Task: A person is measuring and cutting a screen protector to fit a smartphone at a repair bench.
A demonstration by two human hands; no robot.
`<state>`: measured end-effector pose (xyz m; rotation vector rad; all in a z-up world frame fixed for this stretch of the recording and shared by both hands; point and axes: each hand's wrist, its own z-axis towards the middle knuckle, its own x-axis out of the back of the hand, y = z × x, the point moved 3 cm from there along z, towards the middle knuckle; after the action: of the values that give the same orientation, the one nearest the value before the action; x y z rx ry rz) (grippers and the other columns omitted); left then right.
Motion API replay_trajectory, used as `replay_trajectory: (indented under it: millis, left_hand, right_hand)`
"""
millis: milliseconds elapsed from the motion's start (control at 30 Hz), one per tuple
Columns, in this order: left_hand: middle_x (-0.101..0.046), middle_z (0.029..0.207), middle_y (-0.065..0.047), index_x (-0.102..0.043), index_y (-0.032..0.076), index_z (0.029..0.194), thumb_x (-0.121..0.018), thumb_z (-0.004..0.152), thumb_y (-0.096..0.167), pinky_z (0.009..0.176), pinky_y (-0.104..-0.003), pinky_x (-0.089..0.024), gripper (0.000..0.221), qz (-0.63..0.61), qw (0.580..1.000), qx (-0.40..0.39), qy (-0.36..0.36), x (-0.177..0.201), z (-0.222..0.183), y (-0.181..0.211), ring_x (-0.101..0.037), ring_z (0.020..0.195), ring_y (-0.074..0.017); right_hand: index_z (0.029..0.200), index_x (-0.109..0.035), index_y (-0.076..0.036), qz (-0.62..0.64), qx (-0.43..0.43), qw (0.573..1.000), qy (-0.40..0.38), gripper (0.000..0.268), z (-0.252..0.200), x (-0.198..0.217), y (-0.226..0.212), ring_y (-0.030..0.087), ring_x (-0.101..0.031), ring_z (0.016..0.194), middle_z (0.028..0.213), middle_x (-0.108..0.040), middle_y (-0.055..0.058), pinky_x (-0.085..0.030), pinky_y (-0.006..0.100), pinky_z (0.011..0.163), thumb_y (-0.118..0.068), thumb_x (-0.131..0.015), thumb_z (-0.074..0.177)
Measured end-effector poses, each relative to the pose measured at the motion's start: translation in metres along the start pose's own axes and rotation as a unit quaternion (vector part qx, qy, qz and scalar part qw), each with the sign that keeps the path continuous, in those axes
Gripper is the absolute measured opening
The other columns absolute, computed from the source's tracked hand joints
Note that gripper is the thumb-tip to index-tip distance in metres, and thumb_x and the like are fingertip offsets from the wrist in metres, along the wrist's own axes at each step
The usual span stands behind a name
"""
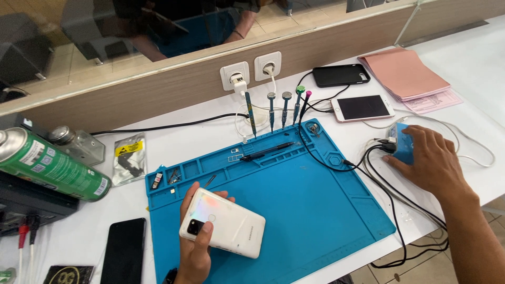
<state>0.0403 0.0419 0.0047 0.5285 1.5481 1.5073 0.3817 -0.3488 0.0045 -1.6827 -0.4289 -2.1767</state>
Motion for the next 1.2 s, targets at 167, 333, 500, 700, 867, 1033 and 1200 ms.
replay_trajectory:
  millis: [167,333,500,700,867,1033,1200]
  left_hand:
    - [-0.062,0.135,-0.022,-0.021,0.014,0.160,-0.064,0.091,0.047,0.100,-0.050,-0.059,0.088,0.021,0.998,-0.049,-0.044,-0.002,-0.012,0.005,-0.066,0.126,-0.0349]
    - [-0.048,0.149,-0.019,-0.026,0.010,0.158,-0.049,0.096,0.065,0.099,-0.047,-0.057,0.086,0.097,0.985,-0.128,-0.063,-0.002,-0.026,0.023,-0.058,0.135,-0.0327]
    - [-0.060,0.139,-0.015,-0.040,0.007,0.150,-0.058,0.094,0.047,0.093,-0.039,-0.056,0.071,0.272,0.950,-0.143,-0.045,0.021,-0.049,0.048,-0.060,0.127,-0.0273]
    - [-0.058,0.145,0.001,-0.044,0.023,0.154,-0.088,0.052,0.072,0.102,-0.038,-0.051,0.121,0.501,0.863,0.054,0.015,0.084,-0.084,0.030,-0.057,0.131,-0.0175]
    - [-0.065,0.124,-0.002,-0.054,0.019,0.145,-0.077,0.052,0.099,0.087,-0.045,-0.051,0.125,0.684,0.727,-0.063,0.009,0.124,-0.106,-0.024,-0.063,0.115,-0.0253]
    - [-0.062,0.117,-0.002,-0.066,0.024,0.123,-0.067,0.044,0.111,0.074,-0.047,-0.051,0.117,0.760,0.635,-0.118,0.069,0.124,-0.116,-0.044,-0.063,0.102,-0.0280]
    - [-0.065,0.115,-0.003,-0.069,0.027,0.123,-0.046,0.050,0.107,0.076,-0.049,-0.051,0.111,0.765,0.622,-0.121,0.115,0.126,-0.121,-0.059,-0.066,0.096,-0.0268]
  right_hand:
    - [0.146,-0.054,-0.020,-0.027,0.014,1.000,-0.006,0.079,-0.005,0.000,-0.002,0.038,-0.052,0.138,0.155,-0.051,0.012,-0.043,0.056,0.108,-0.067,-0.062,0.082]
    - [0.152,-0.049,-0.019,-0.023,0.010,0.999,-0.033,0.085,-0.004,-0.003,0.003,0.035,-0.047,0.144,0.158,-0.049,0.012,-0.041,0.058,0.113,-0.064,-0.063,0.082]
    - [0.157,-0.042,-0.019,0.006,-0.027,0.999,-0.040,0.093,-0.012,-0.001,0.003,0.041,-0.046,0.143,0.163,-0.043,0.014,-0.038,0.059,0.113,-0.065,-0.064,0.079]
    - [0.154,-0.049,-0.021,-0.020,-0.010,0.999,0.027,0.090,-0.015,-0.025,0.015,0.039,-0.049,0.145,0.164,-0.047,0.012,-0.041,0.058,0.113,-0.066,-0.064,0.078]
    - [0.156,-0.051,-0.023,-0.084,-0.017,0.994,0.066,0.097,-0.006,-0.041,0.016,0.034,-0.054,0.144,0.162,-0.053,0.009,-0.046,0.053,0.112,-0.075,-0.060,0.075]
    - [0.153,-0.051,-0.029,-0.057,-0.040,0.998,0.001,0.087,-0.010,-0.012,0.002,0.040,-0.053,0.140,0.156,-0.053,0.012,-0.043,0.056,0.111,-0.075,-0.058,0.079]
    - [0.154,-0.047,-0.026,-0.036,-0.049,0.997,-0.046,0.087,-0.008,0.003,-0.004,0.042,-0.049,0.139,0.158,-0.047,0.014,-0.041,0.058,0.110,-0.070,-0.062,0.080]
